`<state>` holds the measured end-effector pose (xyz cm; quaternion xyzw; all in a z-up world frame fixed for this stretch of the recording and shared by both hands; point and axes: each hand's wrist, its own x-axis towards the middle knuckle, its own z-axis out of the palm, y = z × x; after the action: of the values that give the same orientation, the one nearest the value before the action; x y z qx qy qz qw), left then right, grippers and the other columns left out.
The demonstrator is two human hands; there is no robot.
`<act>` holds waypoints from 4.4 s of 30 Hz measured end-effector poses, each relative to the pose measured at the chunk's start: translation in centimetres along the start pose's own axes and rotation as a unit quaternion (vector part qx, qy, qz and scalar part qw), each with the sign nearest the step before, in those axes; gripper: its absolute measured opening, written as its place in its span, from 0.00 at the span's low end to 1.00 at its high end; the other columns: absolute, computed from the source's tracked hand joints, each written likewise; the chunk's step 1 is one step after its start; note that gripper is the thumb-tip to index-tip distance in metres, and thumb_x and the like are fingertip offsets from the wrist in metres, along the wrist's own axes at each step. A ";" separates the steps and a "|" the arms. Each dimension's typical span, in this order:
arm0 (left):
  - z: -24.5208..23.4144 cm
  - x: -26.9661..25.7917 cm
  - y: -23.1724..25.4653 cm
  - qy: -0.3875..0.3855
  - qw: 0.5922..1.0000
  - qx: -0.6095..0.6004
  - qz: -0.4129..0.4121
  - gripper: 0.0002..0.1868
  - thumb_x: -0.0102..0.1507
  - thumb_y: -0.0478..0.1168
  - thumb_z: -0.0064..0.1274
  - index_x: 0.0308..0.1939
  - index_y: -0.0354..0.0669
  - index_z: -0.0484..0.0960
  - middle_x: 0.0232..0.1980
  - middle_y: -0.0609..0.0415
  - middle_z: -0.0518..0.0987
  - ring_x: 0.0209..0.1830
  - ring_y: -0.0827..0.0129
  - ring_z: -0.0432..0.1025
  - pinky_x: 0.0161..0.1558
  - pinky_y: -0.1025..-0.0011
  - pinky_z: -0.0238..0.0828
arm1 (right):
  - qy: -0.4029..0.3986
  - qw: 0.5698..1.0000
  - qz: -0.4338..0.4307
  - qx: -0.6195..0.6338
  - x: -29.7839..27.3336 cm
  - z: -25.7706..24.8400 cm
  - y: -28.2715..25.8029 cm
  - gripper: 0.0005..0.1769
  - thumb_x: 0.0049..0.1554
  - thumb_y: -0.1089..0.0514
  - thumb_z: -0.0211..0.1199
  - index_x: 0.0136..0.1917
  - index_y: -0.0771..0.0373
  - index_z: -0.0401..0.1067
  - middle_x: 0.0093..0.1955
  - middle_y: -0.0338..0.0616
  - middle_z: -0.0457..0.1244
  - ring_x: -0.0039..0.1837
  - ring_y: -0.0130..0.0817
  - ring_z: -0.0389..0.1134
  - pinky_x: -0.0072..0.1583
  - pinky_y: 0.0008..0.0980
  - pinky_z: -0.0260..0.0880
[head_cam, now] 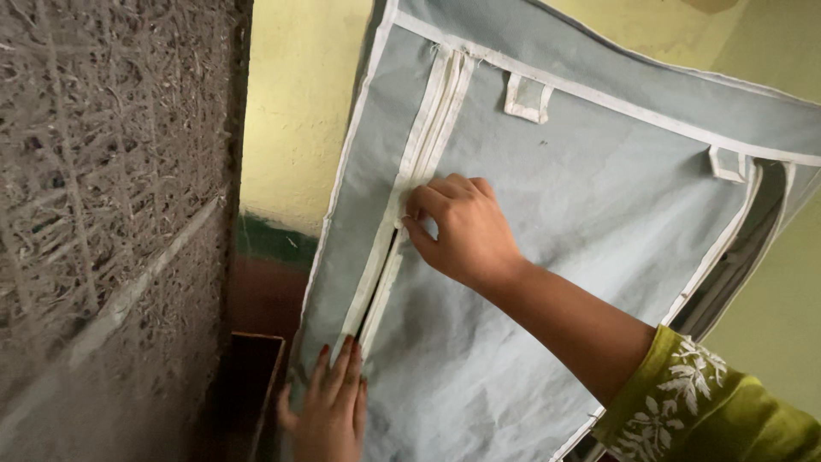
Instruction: The person unzips a fabric shoe rack cover, revealing shoes inside, then wipes the top surface of the rack with a cloth. The person handles the zipper and cloth while cleaning the rack's exterior.
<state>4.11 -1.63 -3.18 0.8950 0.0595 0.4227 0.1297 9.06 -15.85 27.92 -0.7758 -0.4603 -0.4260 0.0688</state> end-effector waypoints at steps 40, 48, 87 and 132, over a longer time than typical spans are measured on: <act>12.9 -0.3 -6.2 0.009 0.969 -0.225 0.104 0.34 0.63 0.55 0.55 0.67 0.36 0.72 0.72 0.34 0.66 0.70 0.39 0.62 0.63 0.42 0.62 | 0.256 0.959 -0.019 -0.119 1.9 -5.4 1.5 0.18 0.58 0.56 0.71 0.60 0.62 0.73 0.60 0.52 0.63 0.66 0.51 0.62 0.66 0.49 0.59; 1.1 0.1 -2.3 -0.017 0.964 -0.246 -0.102 0.22 0.58 0.54 0.62 0.52 0.53 0.84 0.61 0.50 0.79 0.61 0.53 0.75 0.57 0.58 0.74 | 0.223 0.857 0.463 -0.027 -27.3 6.8 -1.6 0.20 0.50 0.56 0.74 0.54 0.62 0.75 0.53 0.48 0.66 0.55 0.39 0.68 0.57 0.40 0.70; -1.1 -17.6 3.2 -0.169 0.823 -0.473 -0.265 0.19 0.61 0.47 0.62 0.49 0.38 0.84 0.38 0.56 0.86 0.36 0.75 0.76 0.40 0.74 0.72 | -0.075 0.741 0.545 0.386 -43.3 10.3 -7.7 0.24 0.51 0.54 0.67 0.60 0.62 0.73 0.45 0.54 0.72 0.49 0.46 0.77 0.50 0.39 0.75; -9.2 -20.4 16.8 -0.270 0.895 -0.254 -0.249 0.21 0.55 0.51 0.68 0.41 0.39 0.86 0.37 0.41 0.85 0.40 0.46 0.80 0.40 0.58 0.75 | 0.150 0.686 0.546 0.457 -39.6 -2.0 -8.6 0.14 0.61 0.54 0.62 0.48 0.68 0.80 0.37 0.40 0.70 0.40 0.24 0.67 0.44 0.24 0.67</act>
<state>-15.98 -20.49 -7.92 0.8669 0.1339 0.1198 0.4649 -7.19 -37.92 -1.96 -0.6883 -0.0765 -0.1611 0.7032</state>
